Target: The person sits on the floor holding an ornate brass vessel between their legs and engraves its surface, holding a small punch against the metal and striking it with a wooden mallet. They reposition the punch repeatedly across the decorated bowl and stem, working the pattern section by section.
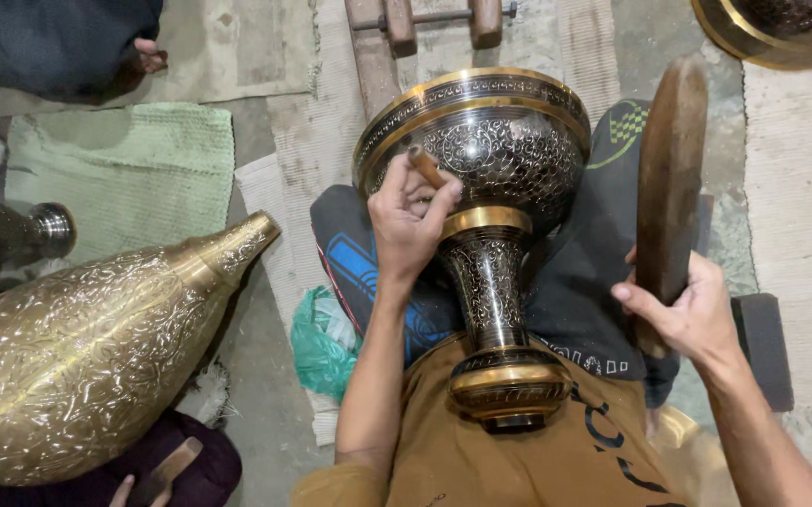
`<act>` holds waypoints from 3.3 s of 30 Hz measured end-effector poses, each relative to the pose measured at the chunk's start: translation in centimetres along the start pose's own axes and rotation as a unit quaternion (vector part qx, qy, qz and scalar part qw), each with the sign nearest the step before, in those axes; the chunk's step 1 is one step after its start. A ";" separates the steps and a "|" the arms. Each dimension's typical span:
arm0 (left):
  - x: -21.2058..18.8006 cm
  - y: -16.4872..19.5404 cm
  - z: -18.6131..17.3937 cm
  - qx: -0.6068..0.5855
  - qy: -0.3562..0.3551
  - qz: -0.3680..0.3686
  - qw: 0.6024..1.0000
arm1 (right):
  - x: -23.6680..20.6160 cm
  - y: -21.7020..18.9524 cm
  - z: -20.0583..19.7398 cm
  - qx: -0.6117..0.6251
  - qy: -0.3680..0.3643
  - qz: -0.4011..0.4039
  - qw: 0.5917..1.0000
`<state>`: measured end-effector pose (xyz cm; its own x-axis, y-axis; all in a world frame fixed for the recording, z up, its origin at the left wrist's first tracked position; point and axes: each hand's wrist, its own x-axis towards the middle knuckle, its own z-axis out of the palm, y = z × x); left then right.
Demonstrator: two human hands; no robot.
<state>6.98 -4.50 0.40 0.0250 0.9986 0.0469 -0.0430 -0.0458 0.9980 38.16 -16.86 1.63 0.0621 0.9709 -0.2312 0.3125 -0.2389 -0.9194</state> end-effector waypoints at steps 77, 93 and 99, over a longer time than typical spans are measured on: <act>2.6 0.5 -0.3 0.206 -0.119 0.284 0.929 | 5.6 -10.6 -4.5 -0.538 -0.043 -0.224 0.812; 3.1 1.2 -0.7 0.202 -0.173 0.231 0.936 | 6.2 -11.3 -4.3 -0.473 -0.051 -0.248 0.844; 3.1 1.7 -0.6 0.189 -0.172 0.217 0.942 | 6.2 -11.7 -4.0 -0.484 -0.052 -0.238 0.841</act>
<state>6.37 -1.48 2.21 0.4112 0.8193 0.3996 0.2337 -0.5185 0.8225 38.71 -8.00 12.23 -0.3556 0.9345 0.0168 0.9063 0.3492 -0.2379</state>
